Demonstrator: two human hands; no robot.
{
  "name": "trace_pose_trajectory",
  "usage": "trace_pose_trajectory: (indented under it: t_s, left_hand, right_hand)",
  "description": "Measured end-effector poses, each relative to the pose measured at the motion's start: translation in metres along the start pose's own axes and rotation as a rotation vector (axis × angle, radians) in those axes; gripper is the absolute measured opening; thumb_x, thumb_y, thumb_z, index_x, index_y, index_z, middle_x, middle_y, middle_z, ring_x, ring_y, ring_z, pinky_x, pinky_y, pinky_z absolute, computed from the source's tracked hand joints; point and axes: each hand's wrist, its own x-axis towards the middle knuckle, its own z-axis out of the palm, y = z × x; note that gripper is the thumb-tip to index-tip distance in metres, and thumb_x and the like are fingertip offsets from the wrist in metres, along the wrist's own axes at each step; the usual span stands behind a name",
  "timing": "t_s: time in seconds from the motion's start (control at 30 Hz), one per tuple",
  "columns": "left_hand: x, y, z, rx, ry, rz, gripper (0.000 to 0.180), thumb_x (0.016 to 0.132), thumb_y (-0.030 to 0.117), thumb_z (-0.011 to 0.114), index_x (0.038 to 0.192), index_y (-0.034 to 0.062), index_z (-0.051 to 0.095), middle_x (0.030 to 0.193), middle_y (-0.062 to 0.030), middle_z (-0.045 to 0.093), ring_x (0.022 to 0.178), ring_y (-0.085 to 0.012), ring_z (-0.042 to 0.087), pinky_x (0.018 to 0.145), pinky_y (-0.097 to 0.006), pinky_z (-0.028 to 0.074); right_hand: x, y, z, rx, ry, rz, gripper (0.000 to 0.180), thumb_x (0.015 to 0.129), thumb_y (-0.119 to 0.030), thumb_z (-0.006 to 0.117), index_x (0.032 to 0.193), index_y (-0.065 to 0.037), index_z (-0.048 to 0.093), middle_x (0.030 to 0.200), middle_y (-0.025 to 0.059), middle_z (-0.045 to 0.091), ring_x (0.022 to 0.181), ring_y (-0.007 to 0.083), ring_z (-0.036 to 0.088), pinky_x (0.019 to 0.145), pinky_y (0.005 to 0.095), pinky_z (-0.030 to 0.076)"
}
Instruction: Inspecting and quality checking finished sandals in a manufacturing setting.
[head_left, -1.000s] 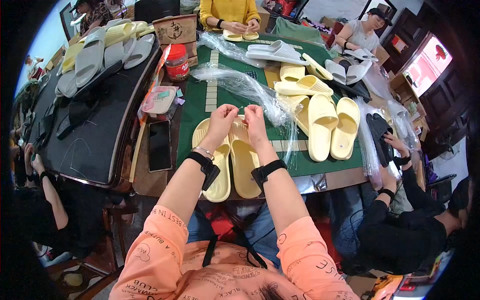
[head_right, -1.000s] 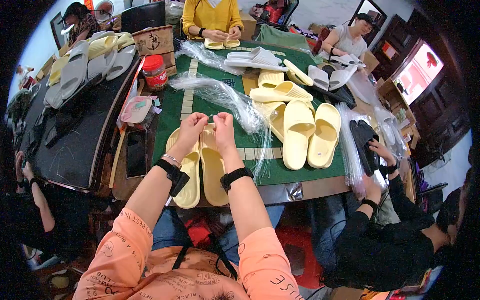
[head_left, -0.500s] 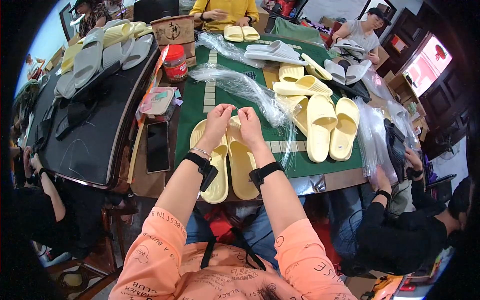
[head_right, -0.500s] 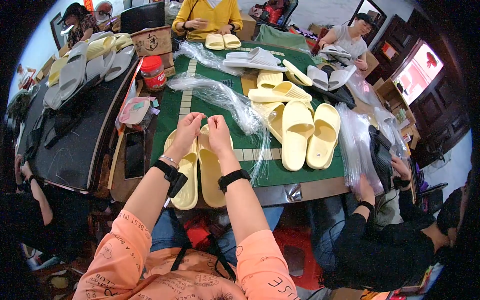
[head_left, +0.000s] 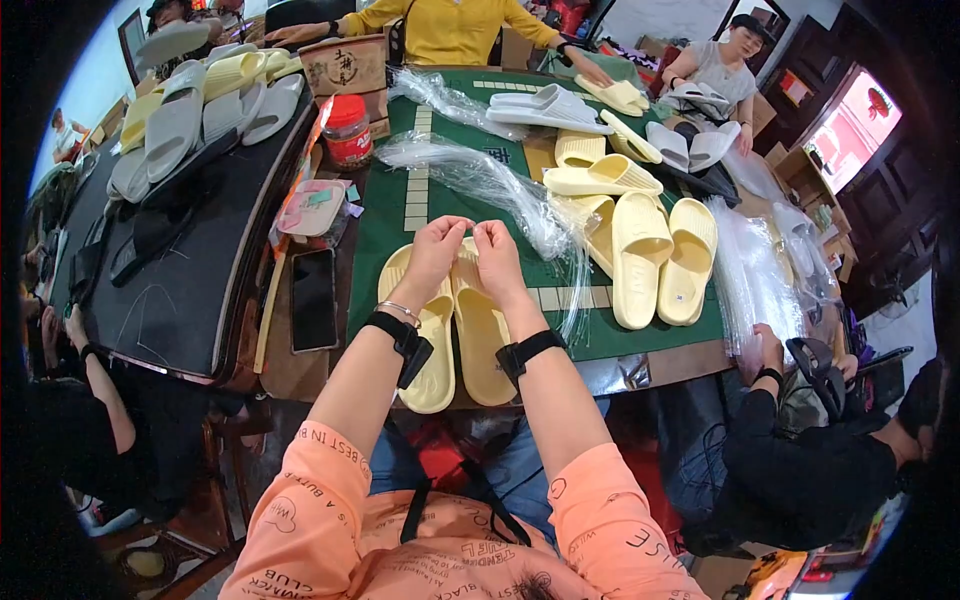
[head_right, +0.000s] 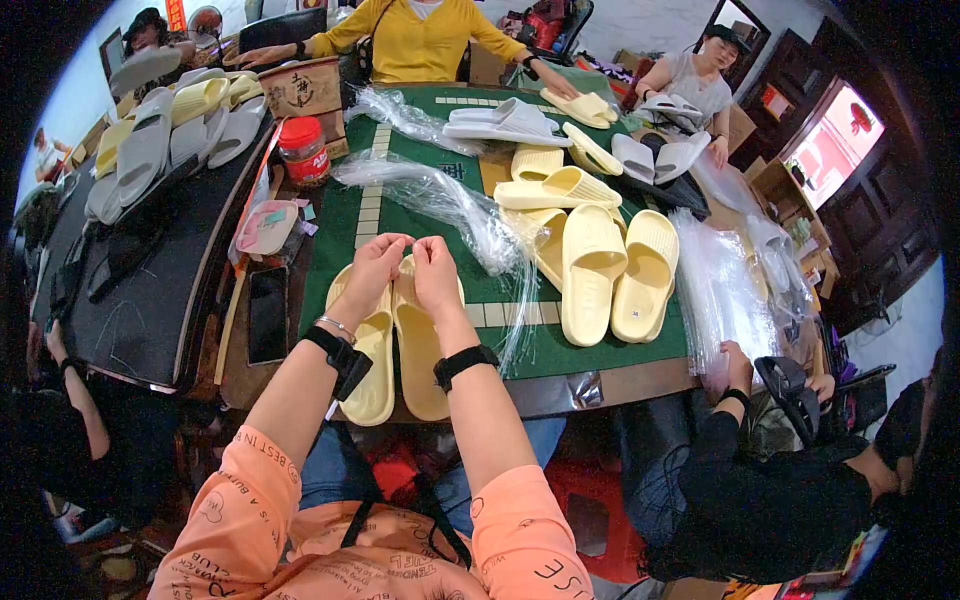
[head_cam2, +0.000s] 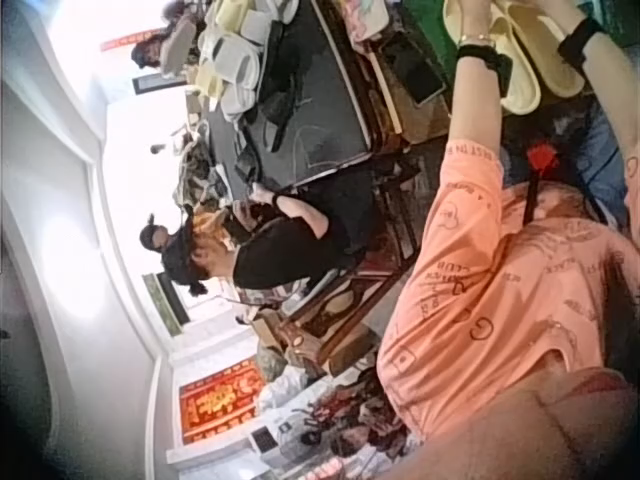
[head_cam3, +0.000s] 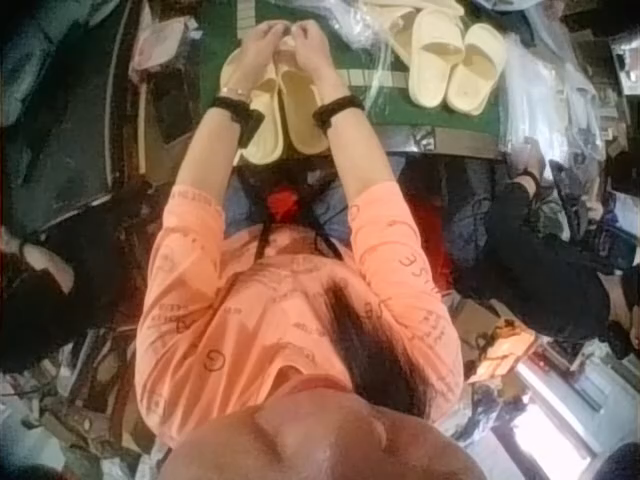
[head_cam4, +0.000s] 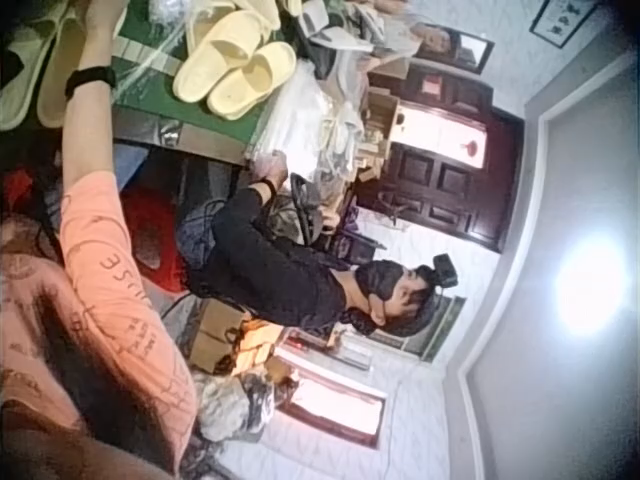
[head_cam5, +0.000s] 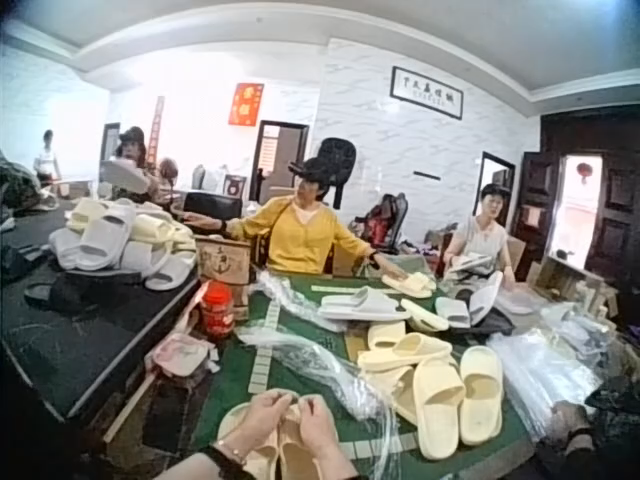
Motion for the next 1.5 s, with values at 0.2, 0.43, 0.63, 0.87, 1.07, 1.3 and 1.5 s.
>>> trace_pose_trajectory:
  t_s: [0.2,0.43,0.63,0.87,1.07,1.3,1.5]
  left_hand:
    - [0.0,-0.001,0.002,-0.015,0.046,0.015,0.012,0.086,0.013,0.052,0.093,0.0048,0.058,0.067,0.0079,0.049,0.052,0.0008,0.037,0.044,-0.016,0.028]
    - [0.001,-0.003,0.001,0.001,0.07,0.026,0.013,0.084,0.015,0.057,0.091,0.0044,0.059,0.07,0.0062,0.051,0.054,0.0,0.039,0.046,-0.016,0.03]
    - [0.001,0.0,0.0,0.077,0.075,0.005,0.015,0.083,0.016,0.059,0.09,0.0024,0.06,0.073,0.0037,0.054,0.063,-0.0026,0.045,0.054,-0.017,0.036]
    - [0.002,0.003,0.014,0.201,0.045,0.024,0.019,0.083,0.016,0.057,0.091,0.0002,0.062,0.077,0.002,0.057,0.069,-0.0044,0.048,0.059,-0.019,0.039]
    - [0.0,0.0,0.003,0.14,0.071,0.004,0.017,0.085,0.018,0.057,0.091,0.0026,0.06,0.071,0.0054,0.053,0.055,-0.0009,0.041,0.045,-0.017,0.032]
    - [0.001,0.002,0.004,0.151,0.06,-0.011,0.012,0.085,0.014,0.056,0.088,0.0028,0.059,0.069,0.0062,0.052,0.055,-0.0002,0.041,0.046,-0.017,0.032]
    - [0.002,-0.002,0.003,0.118,0.058,0.01,0.009,0.085,0.012,0.055,0.086,0.0032,0.058,0.067,0.0063,0.051,0.053,0.0,0.04,0.045,-0.016,0.031]
  right_hand:
    - [-0.001,-0.001,0.0,-0.017,0.008,-0.012,0.017,0.087,-0.017,0.049,0.087,0.0,0.049,0.075,0.0058,0.053,0.068,0.0131,0.048,0.063,0.0271,0.041]
    - [-0.002,-0.002,-0.001,-0.017,-0.003,0.012,0.017,0.087,-0.017,0.049,0.086,0.0,0.051,0.076,0.0054,0.054,0.068,0.0129,0.048,0.063,0.0271,0.041]
    - [0.002,0.004,0.0,0.082,-0.061,0.086,0.018,0.087,-0.018,0.05,0.084,0.0,0.053,0.076,0.004,0.055,0.069,0.0105,0.047,0.063,0.0261,0.041]
    - [0.004,0.016,-0.006,-0.074,-0.002,-0.033,0.019,0.088,-0.018,0.048,0.085,-0.001,0.056,0.077,0.0017,0.054,0.071,0.0082,0.047,0.063,0.0244,0.04]
    - [-0.002,0.013,0.006,0.196,-0.06,0.104,0.016,0.089,-0.018,0.047,0.082,-0.005,0.052,0.072,-0.0041,0.046,0.066,0.005,0.041,0.058,0.0198,0.036]
    - [-0.006,-0.001,0.002,0.231,-0.057,0.11,0.016,0.089,-0.018,0.048,0.08,-0.005,0.05,0.069,-0.0046,0.044,0.062,0.0043,0.038,0.055,0.0195,0.034]
    - [-0.004,-0.001,0.003,0.161,-0.057,0.133,0.016,0.089,-0.017,0.048,0.082,-0.003,0.052,0.071,-0.0026,0.048,0.064,0.0056,0.041,0.058,0.0209,0.037]
